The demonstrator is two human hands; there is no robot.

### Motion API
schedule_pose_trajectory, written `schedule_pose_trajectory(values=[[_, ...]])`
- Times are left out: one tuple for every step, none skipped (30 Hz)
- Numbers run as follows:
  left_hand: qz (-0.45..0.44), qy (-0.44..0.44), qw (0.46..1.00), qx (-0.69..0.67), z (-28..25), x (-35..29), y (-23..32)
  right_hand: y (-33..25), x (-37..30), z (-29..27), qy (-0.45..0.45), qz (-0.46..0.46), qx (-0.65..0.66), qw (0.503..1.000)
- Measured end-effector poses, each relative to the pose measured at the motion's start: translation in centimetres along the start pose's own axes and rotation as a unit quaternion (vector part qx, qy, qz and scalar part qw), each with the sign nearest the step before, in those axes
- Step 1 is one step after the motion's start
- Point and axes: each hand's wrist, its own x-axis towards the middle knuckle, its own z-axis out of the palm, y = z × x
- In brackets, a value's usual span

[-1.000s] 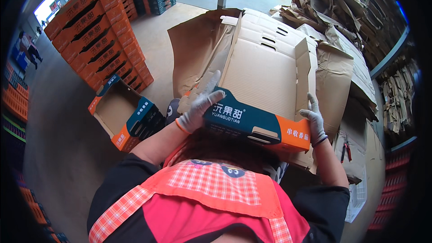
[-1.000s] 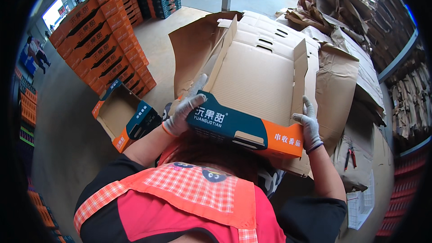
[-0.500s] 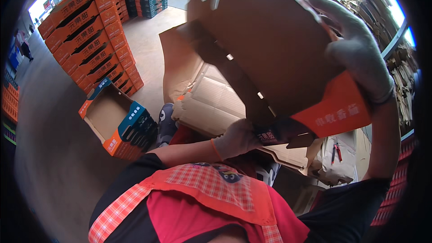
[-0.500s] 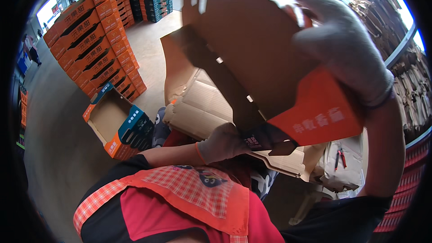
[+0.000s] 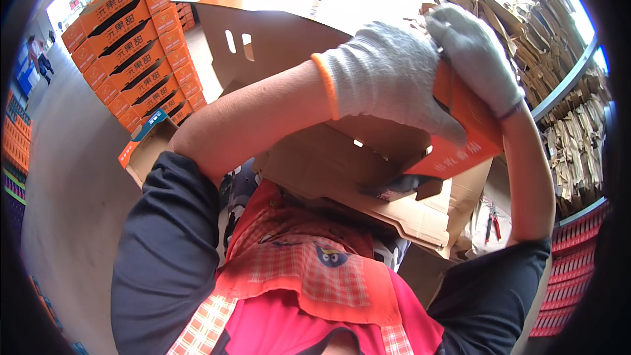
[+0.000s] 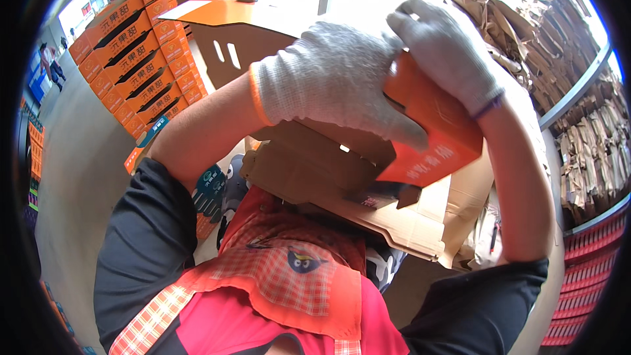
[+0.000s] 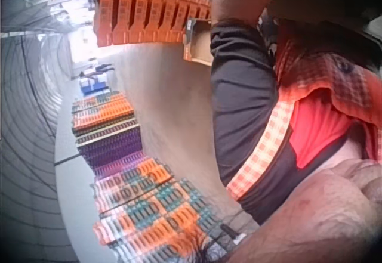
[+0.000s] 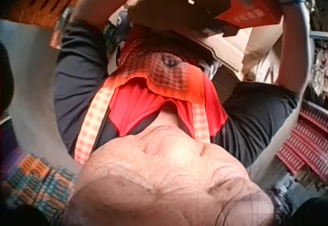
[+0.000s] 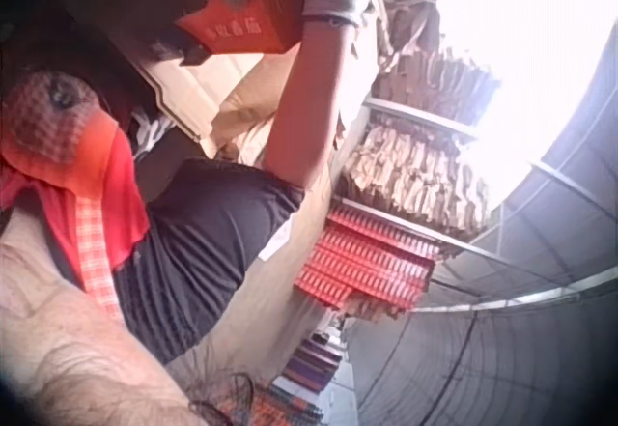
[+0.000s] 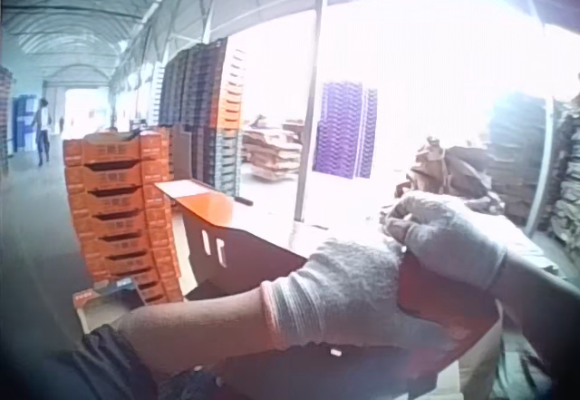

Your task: The person uses shears to cut open a large wrapped package, then repeatedly folds flat cardboard pieces into small rectangular boxes and stacks them on the floor. The person wears gloves and an apron while working in a warehouse aisle.

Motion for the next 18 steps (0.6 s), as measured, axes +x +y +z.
schedule_pose_trajectory(values=[[0.02,-0.017,1.0,-0.001,-0.1,0.6,-0.3,-0.4,-0.8,-0.6,-0.026,0.151,0.085,0.984],[0.044,-0.056,0.997,-0.013,-0.3,1.1,-0.6,-0.6,-1.5,-1.1,0.018,0.198,0.116,0.973],[0.069,0.034,0.997,0.032,-0.3,1.3,-0.9,-0.8,-2.2,-1.6,0.06,0.209,0.157,0.963],[0.054,0.022,0.998,0.006,-0.6,1.5,-1.3,-0.5,-2.5,-1.9,0.116,0.106,-0.014,0.988],[0.01,-0.022,1.0,0.003,-0.7,1.6,-1.7,-0.3,-3.1,-2.4,0.058,0.229,0.073,0.969],[0.001,-0.036,0.999,0.038,-0.8,1.8,-2.1,0.3,-3.1,-2.5,0.043,0.225,0.076,0.97],[0.046,-0.048,0.998,0.005,-0.8,1.9,-2.5,0.8,-3.2,-2.7,0.015,0.262,0.076,0.962],[0.063,-0.037,0.997,-0.007,-0.7,2.0,-2.9,1.4,-3.0,-2.8,0.0,0.25,0.133,0.959],[0.078,-0.025,0.996,-0.018,-0.5,2.0,-3.3,1.8,-2.8,-2.9,-0.028,0.277,0.184,0.942],[0.069,-0.019,0.997,-0.01,-0.3,2.1,-3.7,2.2,-2.5,-2.8,-0.046,0.334,0.211,0.917],[0.059,-0.013,0.998,-0.003,0.0,2.1,-3.9,2.4,-2.3,-2.7,-0.062,0.246,0.188,0.949],[0.052,-0.021,0.998,-0.009,0.3,2.2,-4.1,2.6,-2.0,-2.5,-0.071,0.185,0.14,0.97],[0.051,0.011,0.999,-0.001,0.6,2.1,-4.2,2.6,-1.8,-2.1,-0.078,0.123,0.093,0.985],[0.056,0.03,0.998,-0.008,1.0,2.1,-4.2,2.8,-1.4,-1.7,-0.106,0.08,0.004,0.991],[0.066,0.07,0.995,-0.013,1.5,1.9,-4.2,2.8,-1.3,-1.2,-0.099,0.014,-0.118,0.988],[0.065,0.078,0.995,-0.01,2.0,1.9,-4.0,3.2,-0.9,-0.4,-0.124,-0.036,-0.175,0.976],[0.061,0.105,0.993,0.0,2.5,1.6,-3.8,3.7,-0.6,0.4,-0.097,-0.13,-0.233,0.959],[0.058,0.131,0.99,0.007,3.2,1.4,-3.7,4.3,-0.1,1.6,-0.137,-0.126,-0.177,0.966]])
